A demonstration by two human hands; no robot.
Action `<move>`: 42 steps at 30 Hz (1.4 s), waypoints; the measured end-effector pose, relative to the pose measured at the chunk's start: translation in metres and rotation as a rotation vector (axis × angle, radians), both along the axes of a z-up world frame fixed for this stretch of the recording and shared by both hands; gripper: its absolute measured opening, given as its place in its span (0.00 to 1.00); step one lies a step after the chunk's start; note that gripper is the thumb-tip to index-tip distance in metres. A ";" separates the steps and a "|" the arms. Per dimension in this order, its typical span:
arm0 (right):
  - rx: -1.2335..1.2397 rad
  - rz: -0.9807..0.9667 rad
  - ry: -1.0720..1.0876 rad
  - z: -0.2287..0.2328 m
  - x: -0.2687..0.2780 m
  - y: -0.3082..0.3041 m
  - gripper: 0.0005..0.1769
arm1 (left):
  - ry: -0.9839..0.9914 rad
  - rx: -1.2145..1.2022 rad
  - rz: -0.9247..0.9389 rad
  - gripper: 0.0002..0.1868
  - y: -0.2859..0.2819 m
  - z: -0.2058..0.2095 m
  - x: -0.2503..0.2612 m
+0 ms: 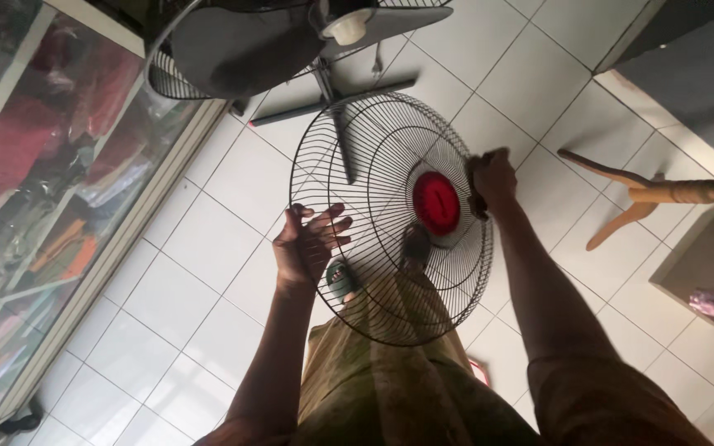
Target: The person wipes the front grill, motor housing, and blades of a standing fan using a cloth. They rotate the fan head to reach different areas and later wipe the rear grill. The person wears green slides and a patterned dress.
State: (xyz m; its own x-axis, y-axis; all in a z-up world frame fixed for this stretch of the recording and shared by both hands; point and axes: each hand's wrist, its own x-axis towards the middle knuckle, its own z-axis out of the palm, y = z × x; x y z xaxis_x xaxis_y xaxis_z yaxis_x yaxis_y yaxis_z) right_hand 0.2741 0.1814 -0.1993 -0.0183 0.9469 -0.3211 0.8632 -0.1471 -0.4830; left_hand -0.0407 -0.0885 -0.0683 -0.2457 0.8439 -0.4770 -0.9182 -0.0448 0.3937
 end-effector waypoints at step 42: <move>0.066 0.206 0.313 0.142 -0.083 -0.059 0.60 | 1.243 0.018 -0.703 0.12 0.076 -0.013 0.158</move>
State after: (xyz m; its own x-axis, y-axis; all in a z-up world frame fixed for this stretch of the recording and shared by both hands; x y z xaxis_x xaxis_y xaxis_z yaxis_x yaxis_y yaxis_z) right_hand 0.1913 0.1223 -0.0573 -0.2979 0.9316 -0.2080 0.6806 0.0545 -0.7306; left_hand 0.1171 -0.0126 -0.0813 -0.0243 0.9670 -0.2536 0.1846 0.2537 0.9495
